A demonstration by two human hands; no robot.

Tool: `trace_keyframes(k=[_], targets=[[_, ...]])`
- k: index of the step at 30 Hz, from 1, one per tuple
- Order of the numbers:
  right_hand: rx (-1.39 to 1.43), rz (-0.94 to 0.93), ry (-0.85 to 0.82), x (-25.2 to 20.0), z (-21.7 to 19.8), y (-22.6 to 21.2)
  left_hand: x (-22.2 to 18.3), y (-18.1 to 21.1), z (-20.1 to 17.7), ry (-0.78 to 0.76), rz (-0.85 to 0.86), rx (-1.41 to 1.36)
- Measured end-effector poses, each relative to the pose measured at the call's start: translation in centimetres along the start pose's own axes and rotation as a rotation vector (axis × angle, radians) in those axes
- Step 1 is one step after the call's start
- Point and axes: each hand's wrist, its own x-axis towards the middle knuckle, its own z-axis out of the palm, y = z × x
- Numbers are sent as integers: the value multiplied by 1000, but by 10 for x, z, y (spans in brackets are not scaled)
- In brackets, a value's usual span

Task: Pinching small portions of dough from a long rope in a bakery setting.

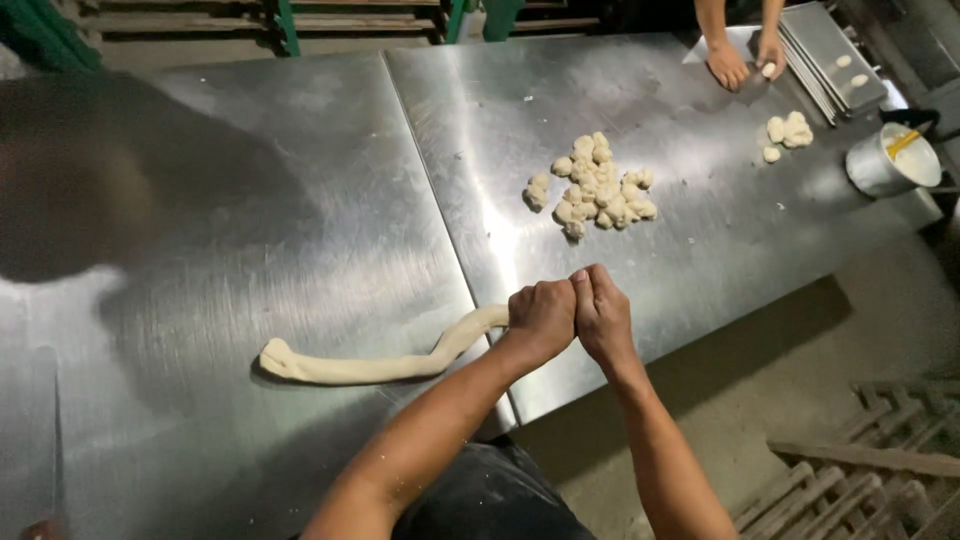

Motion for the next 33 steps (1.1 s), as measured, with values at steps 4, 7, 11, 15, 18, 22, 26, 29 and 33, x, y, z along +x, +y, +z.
trace_keyframes(k=[4, 7, 11, 15, 18, 22, 26, 29, 33], targets=[[-82, -21, 39, 15, -1, 34, 17, 0, 5, 77, 60, 52], [-45, 40, -51, 26, 0, 49, 28, -9, 25, 113, 26, 118], [80, 12, -127, 42, 10, 94, 38, -29, 52, 156, 55, 350], [415, 310, -272, 54, 19, 135, 76, -38, 73, 119, 78, 553], [555, 296, -345, 48, 24, 155, 94, -80, 102, 130, 59, 600], [482, 47, -865, 36, 0, 132, 123, -140, 65, 237, -394, 459], [-98, -809, -420, 73, -30, 62, 98, -143, 48, 299, -511, 199], [-261, -972, -82, 82, -9, 92, 55, -84, 48, 296, -238, 80], [218, -490, -599, 63, -15, 89, 36, -57, 58, 480, 86, -328]])
